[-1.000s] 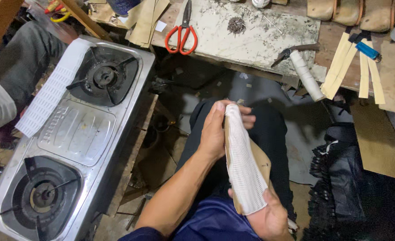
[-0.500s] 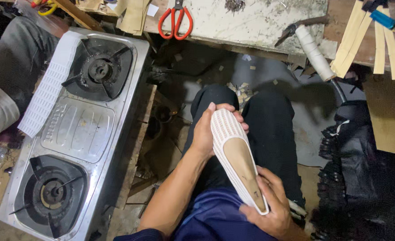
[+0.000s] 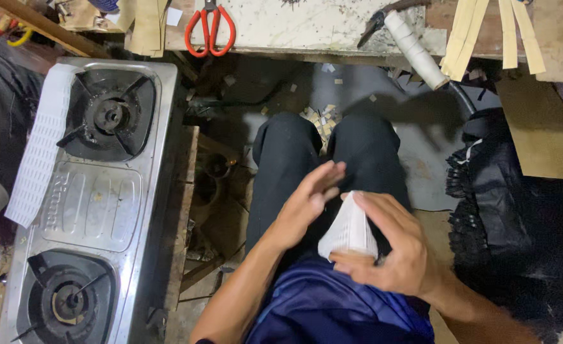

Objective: The person sits at a workshop bench and trims excess white fabric from the edge of a shoe upper with a knife, then hammers the sole edge to set it. They fit a white elastic strap around the shoe, hammer again, and turn the finished shoe over in their hands.

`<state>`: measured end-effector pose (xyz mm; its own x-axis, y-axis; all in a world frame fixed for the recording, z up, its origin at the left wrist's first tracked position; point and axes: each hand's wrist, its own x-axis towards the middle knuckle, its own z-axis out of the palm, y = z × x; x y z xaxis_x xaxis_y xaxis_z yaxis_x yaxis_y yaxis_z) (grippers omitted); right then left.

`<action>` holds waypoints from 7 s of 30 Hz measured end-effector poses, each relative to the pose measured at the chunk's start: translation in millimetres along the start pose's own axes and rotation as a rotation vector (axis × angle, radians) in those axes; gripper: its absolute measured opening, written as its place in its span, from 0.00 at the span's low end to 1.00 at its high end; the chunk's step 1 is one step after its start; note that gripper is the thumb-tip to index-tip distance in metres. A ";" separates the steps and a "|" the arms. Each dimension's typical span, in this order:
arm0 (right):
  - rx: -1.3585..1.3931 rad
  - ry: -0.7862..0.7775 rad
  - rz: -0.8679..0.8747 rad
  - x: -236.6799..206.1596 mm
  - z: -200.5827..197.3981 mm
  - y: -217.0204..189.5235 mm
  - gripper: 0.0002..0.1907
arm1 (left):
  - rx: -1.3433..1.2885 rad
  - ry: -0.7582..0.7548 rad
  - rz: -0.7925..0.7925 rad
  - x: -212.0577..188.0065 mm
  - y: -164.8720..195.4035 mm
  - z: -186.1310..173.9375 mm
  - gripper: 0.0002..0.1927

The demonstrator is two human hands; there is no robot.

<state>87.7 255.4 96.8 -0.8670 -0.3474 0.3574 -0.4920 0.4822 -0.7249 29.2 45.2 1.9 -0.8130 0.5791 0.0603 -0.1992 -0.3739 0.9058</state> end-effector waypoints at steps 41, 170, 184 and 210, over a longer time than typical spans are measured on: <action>0.162 -0.014 0.622 -7.2 14.8 43.7 0.41 | 0.627 -0.050 0.067 36.4 31.0 -8.4 0.43; -0.168 0.054 0.141 -129.4 65.3 30.4 0.19 | 0.332 -0.198 0.158 -22.1 32.1 -2.1 0.28; 0.579 0.367 0.908 -26.2 6.8 57.4 0.18 | 0.950 0.122 0.177 5.9 36.0 -18.6 0.27; -0.487 -0.360 0.438 37.2 34.7 39.7 0.31 | 1.310 -0.028 0.147 39.1 51.3 -41.1 0.23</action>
<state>38.7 233.7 60.9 -0.9531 -0.2433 -0.1802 -0.1595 0.9094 -0.3841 -35.3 18.9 33.5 -0.7669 0.6141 0.1863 0.5761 0.5309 0.6215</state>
